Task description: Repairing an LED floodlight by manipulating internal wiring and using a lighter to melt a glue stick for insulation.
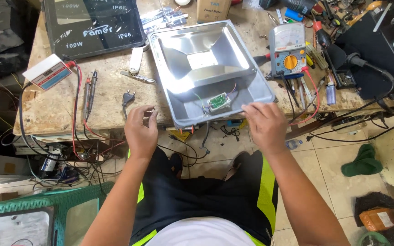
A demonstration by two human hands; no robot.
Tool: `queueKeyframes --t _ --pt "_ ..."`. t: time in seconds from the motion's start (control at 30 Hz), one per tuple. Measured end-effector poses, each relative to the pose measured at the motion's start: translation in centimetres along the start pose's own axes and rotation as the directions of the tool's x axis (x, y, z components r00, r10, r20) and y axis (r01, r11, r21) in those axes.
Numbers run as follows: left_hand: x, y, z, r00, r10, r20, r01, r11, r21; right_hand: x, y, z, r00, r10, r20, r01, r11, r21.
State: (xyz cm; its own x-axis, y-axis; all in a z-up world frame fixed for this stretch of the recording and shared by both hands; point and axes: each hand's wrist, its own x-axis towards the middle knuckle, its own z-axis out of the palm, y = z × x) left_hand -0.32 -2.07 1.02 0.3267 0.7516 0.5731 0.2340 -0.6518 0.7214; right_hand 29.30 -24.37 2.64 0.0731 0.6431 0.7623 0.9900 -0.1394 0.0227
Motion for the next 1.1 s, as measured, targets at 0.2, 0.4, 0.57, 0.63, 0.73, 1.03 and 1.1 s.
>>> queueKeyframes --t 0.2,0.4,0.57,0.63,0.73,1.03,1.1 --pt "-0.7 -0.3 -0.2 1.000 0.016 -0.008 -0.016 1.000 0.006 4.2 -1.4 -2.5 0.997 -0.067 -0.037 0.067 0.998 -0.006" --pt "-1.5 2.0 -0.6 0.995 -0.097 0.018 0.099 0.990 -0.099 6.7 -3.3 -4.2 0.996 -0.064 -0.061 0.065 0.998 0.006" --pt "-2.2 2.7 -0.1 0.984 -0.157 0.088 0.173 0.962 -0.213 7.0 -3.8 -4.5 0.996 -0.045 -0.073 0.047 0.998 0.033" --pt "-2.3 2.1 0.1 0.989 -0.122 0.088 0.134 0.979 -0.154 6.9 -3.7 -4.4 0.996 -0.049 -0.074 0.051 0.998 0.027" --pt "-2.4 0.0 0.7 0.997 -0.046 0.065 0.045 0.999 0.021 6.9 -3.7 -4.4 0.995 -0.050 -0.083 0.052 0.998 0.034" --pt "-0.6 -4.8 4.0 0.997 0.072 0.035 -0.080 0.928 0.363 7.4 -4.2 -5.0 0.999 -0.009 -0.046 0.013 0.996 0.092" --pt "-0.7 -4.3 3.8 0.996 0.074 0.049 -0.087 0.922 0.376 7.1 -4.2 -5.0 0.999 -0.009 -0.034 0.011 0.996 0.083"
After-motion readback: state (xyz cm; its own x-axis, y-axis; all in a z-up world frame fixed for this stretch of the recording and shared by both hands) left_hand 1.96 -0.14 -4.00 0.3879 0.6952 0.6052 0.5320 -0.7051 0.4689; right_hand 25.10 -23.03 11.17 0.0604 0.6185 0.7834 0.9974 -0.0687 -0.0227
